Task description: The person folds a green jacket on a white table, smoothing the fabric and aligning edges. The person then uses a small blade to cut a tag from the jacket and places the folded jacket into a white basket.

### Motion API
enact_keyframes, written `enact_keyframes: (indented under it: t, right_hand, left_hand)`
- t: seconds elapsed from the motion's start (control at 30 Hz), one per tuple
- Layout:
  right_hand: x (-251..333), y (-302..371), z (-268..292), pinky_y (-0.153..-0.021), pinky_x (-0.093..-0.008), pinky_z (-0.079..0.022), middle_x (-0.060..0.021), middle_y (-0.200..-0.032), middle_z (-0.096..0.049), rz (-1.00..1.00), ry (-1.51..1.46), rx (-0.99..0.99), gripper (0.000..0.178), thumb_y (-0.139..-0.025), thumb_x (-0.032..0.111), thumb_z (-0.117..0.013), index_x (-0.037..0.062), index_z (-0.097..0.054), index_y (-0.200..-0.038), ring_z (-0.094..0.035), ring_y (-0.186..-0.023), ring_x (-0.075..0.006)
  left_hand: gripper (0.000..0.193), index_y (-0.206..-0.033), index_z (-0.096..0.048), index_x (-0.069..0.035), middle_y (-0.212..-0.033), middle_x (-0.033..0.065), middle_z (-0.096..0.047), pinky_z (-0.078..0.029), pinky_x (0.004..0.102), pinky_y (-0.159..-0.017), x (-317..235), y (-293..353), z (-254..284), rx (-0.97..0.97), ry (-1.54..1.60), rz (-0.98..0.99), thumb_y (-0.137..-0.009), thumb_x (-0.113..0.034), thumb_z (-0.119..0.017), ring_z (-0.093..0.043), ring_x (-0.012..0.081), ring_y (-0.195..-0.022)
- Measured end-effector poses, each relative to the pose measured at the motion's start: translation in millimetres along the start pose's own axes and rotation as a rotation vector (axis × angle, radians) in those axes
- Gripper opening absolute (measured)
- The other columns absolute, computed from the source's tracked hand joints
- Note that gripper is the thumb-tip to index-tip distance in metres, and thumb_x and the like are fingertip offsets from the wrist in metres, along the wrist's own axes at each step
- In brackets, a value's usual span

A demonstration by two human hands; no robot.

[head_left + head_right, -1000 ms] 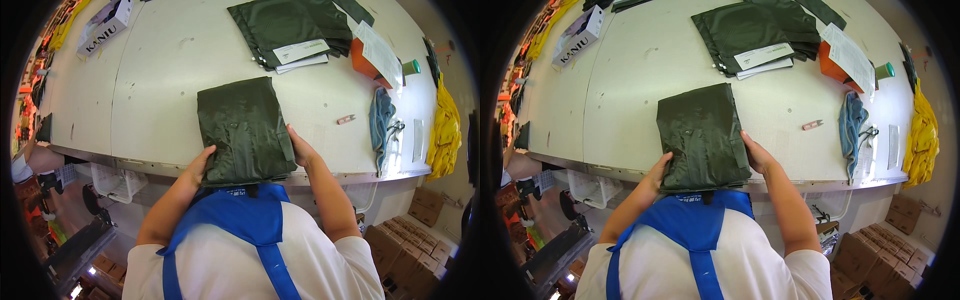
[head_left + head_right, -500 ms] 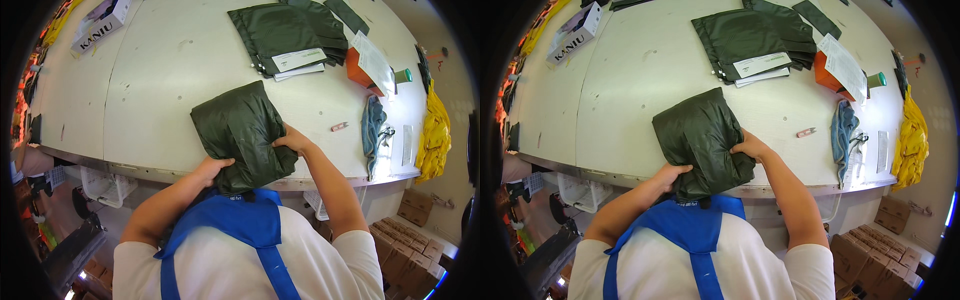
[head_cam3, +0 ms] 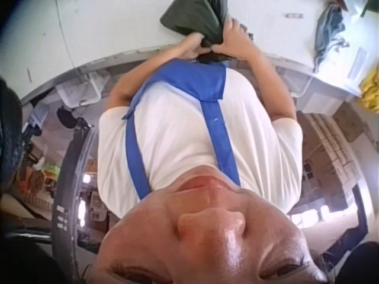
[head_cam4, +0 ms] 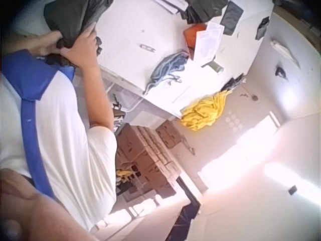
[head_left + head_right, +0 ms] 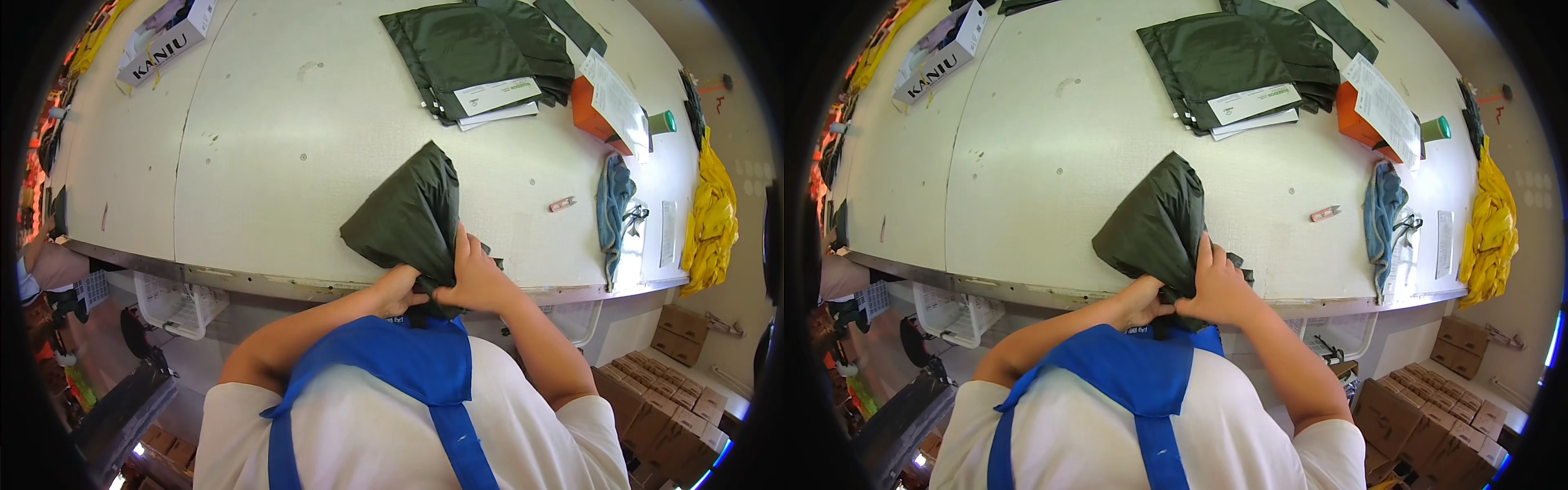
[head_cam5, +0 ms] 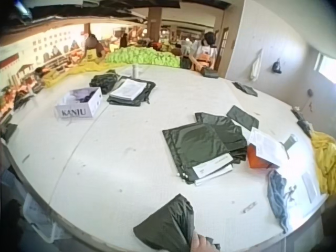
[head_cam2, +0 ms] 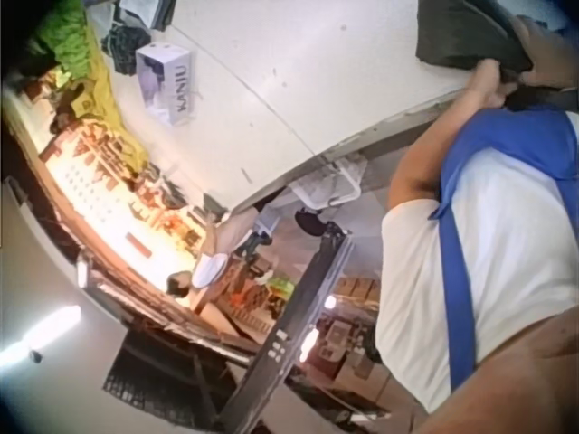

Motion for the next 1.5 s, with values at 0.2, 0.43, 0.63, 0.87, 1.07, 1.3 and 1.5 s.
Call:
enact_keyframes:
  t: [0.2,0.43,0.63,0.87,1.07,1.3,1.5]
  right_hand:
    - [-2,-7,-15,-0.089,-0.0467,-0.045,-0.028,-0.125,-0.042,-0.115,0.298,-0.132,0.119,-0.055,0.036,-0.083,-0.0086,-0.015,-0.141,-0.052,-0.108,-0.0422]
    - [-57,-28,17,-0.089,-0.0429,-0.046,-0.0279,-0.114,-0.054,-0.152,-0.208,0.009,0.09,-0.06,0.013,-0.077,0.0015,-0.029,-0.136,-0.056,-0.103,-0.042]
    - [-18,9,24,-0.092,-0.0408,-0.044,-0.0234,-0.117,-0.056,0.232,-0.29,0.498,0.089,-0.06,0.018,-0.074,0.0067,-0.031,-0.137,-0.055,-0.11,-0.0374]
    - [-76,38,1,-0.087,-0.0441,-0.046,-0.0237,-0.108,-0.063,-0.138,-0.48,0.432,0.096,-0.061,0.029,-0.08,0.0075,-0.028,-0.139,-0.059,-0.101,-0.041]
    - [-114,45,21,-0.087,-0.0429,-0.046,-0.026,-0.108,-0.061,-0.191,-0.57,0.203,0.084,-0.062,0.026,-0.081,0.0028,-0.039,-0.13,-0.057,-0.103,-0.0418]
    - [-140,53,27,-0.09,-0.0406,-0.045,-0.0256,-0.109,-0.061,-0.253,-0.656,0.124,0.084,-0.06,0.024,-0.083,0.0006,-0.041,-0.13,-0.058,-0.106,-0.0389]
    - [-149,54,31,-0.091,-0.0389,-0.045,-0.0255,-0.11,-0.061,-0.267,-0.613,0.059,0.084,-0.059,0.023,-0.083,-0.0033,-0.042,-0.128,-0.058,-0.107,-0.0372]
  left_hand:
    - [0.029,-0.12,-0.052,-0.008,-0.113,0.0047,-0.056,-0.045,0.0281,-0.079,14,-6,1,0.048,-0.12,0.051,-0.096,-0.024,-0.046,-0.053,0.0112,-0.093]
    - [0.033,-0.118,-0.057,-0.003,-0.121,0.0108,-0.056,-0.052,0.0287,-0.075,-108,33,-18,0.201,-0.57,-0.389,-0.086,-0.011,-0.062,-0.06,0.015,-0.098]
    - [0.051,-0.126,-0.05,-0.003,-0.12,0.0081,-0.056,-0.044,0.0327,-0.094,-148,-18,8,0.085,-0.724,-0.289,-0.08,-0.012,-0.069,-0.054,0.0165,-0.105]
    - [0.015,-0.094,-0.069,-0.005,-0.095,0.0075,-0.07,-0.046,0.0293,-0.09,-142,-39,-58,0.497,-1.142,-0.448,-0.083,-0.004,-0.06,-0.063,0.0197,-0.101]
    - [0.058,-0.127,-0.05,-0.009,-0.135,0.0125,-0.044,-0.036,0.0412,-0.101,-269,-145,-97,-0.611,-1.937,-1.175,-0.078,-0.033,-0.071,-0.042,0.0331,-0.121]
    - [0.067,-0.13,-0.041,-0.007,-0.13,0.0151,-0.043,-0.036,0.0439,-0.099,-335,-173,-41,-1.23,-1.375,-0.805,-0.076,-0.029,-0.074,-0.044,0.0334,-0.118]
    - [0.044,-0.12,-0.055,-0.016,-0.101,0.0195,-0.063,-0.049,0.0429,-0.081,-349,-178,-16,-0.98,-1.344,-0.955,-0.078,-0.012,-0.067,-0.06,0.0368,-0.096]
Point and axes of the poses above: each hand's wrist, its own y-axis away from the middle knuckle, its own z-axis out of the back of the hand, x = y × z, the point moved 8 cm from there along -y, towards the middle knuckle
